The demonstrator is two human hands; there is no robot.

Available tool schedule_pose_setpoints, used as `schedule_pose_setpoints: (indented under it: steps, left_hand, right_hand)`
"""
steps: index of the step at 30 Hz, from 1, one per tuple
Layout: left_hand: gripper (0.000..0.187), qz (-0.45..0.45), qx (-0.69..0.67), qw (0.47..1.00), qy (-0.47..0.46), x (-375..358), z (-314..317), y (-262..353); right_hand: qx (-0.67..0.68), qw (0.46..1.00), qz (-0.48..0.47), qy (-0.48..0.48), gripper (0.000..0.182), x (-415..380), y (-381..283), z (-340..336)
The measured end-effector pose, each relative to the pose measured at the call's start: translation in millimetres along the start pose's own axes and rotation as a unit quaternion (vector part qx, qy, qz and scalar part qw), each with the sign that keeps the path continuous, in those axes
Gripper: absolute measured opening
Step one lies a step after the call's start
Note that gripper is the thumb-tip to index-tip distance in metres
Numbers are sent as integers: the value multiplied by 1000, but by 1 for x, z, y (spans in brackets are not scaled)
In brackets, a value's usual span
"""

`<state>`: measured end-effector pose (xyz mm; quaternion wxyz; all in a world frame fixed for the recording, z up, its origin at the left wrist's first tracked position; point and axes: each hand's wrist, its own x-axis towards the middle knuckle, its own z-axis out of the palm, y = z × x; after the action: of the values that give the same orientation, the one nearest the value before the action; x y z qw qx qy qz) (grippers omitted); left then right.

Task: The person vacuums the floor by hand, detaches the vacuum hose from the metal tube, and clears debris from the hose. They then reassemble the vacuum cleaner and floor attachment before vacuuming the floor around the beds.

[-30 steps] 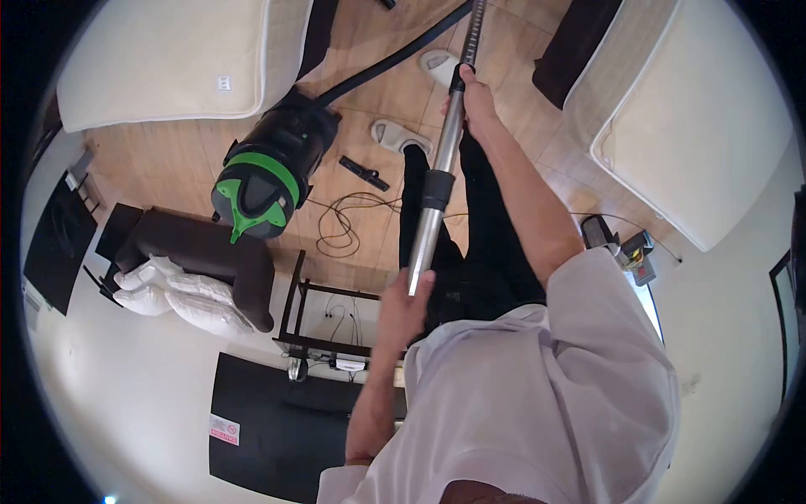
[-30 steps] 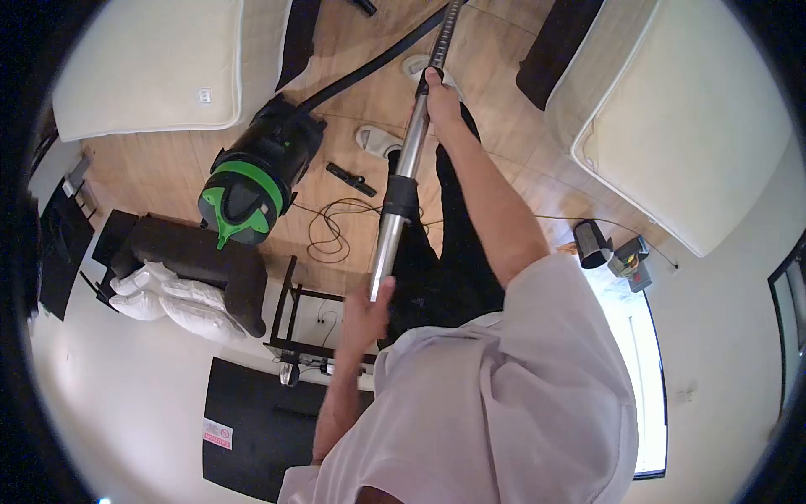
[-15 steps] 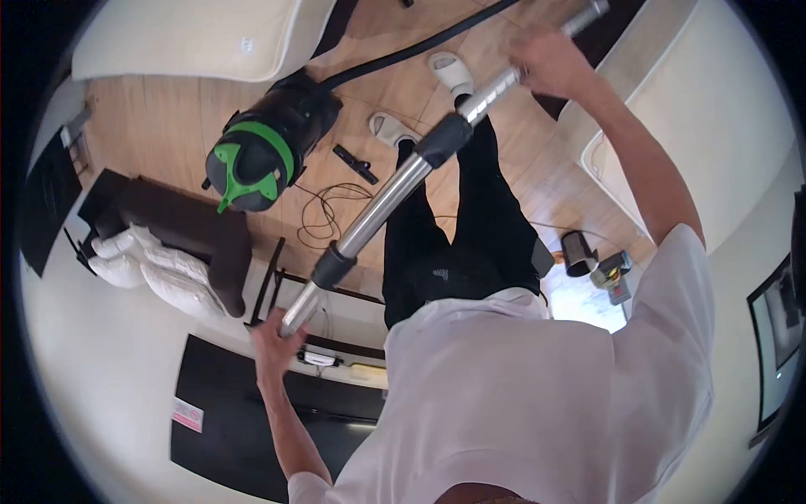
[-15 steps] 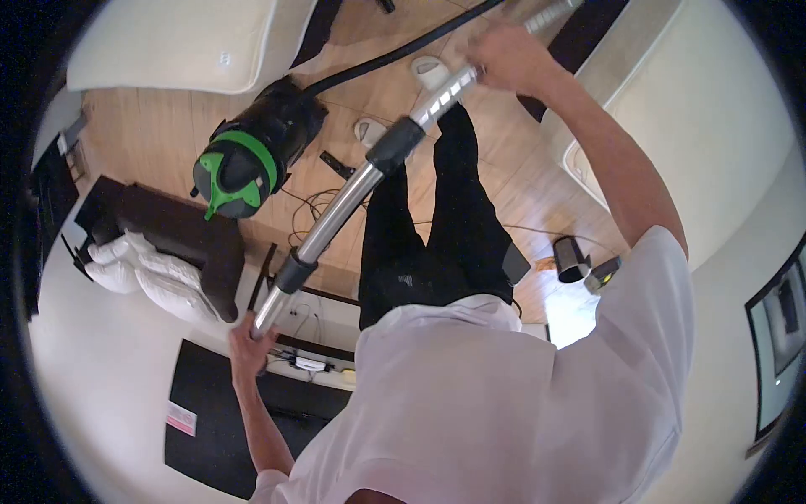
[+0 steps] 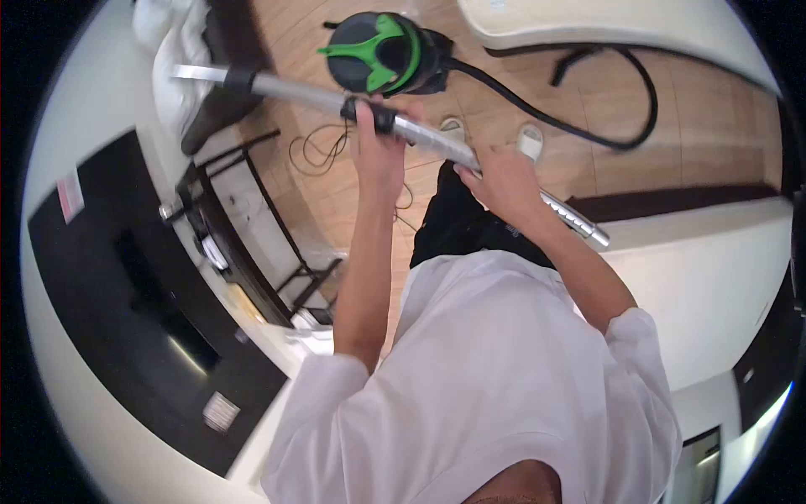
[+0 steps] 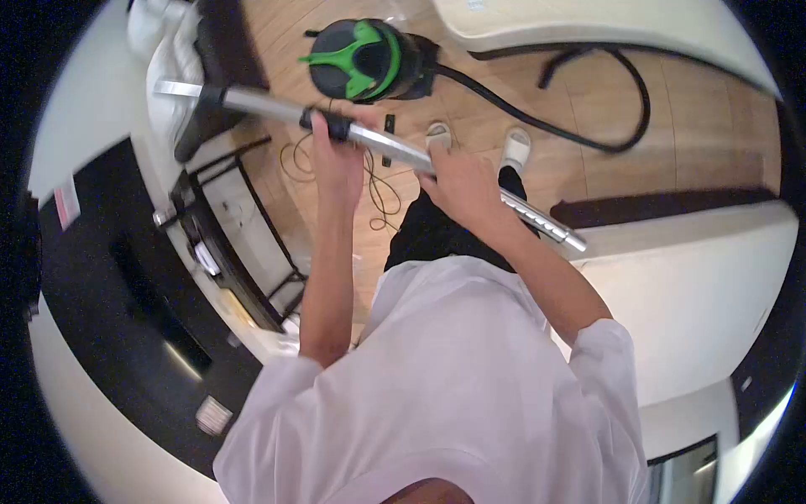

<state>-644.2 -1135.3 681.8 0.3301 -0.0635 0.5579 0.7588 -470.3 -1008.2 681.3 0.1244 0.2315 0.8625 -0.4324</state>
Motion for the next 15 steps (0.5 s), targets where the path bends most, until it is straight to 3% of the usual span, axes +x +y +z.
schedule_pose_setpoints:
  steps: [2,3,5,6,8,11,15]
  left_hand:
    - [46,47,-61,997,21,28,-6,27]
    - [47,59,-100,992,42,39,-13,41]
    - [48,75,-152,983,70,47,-32,63]
    - [49,94,-149,983,53,56,-37,63]
    - [49,131,-165,977,40,67,-49,77]
    - [50,131,-94,978,129,87,-71,81]
    - [49,106,-134,981,94,86,-76,70]
  right_hand:
    - [5,989,-108,101,34,14,-21,-5]
    - [-12,986,-132,97,34,15,-30,-17]
    - [-18,993,7,-116,42,-9,-46,-44]
    - [-32,992,-9,-120,42,-16,-34,-51]
    - [184,945,126,-238,46,-40,-31,-63]
    - [213,952,73,-206,47,-60,-25,-52]
    - [122,975,68,-170,49,-75,-55,-63]
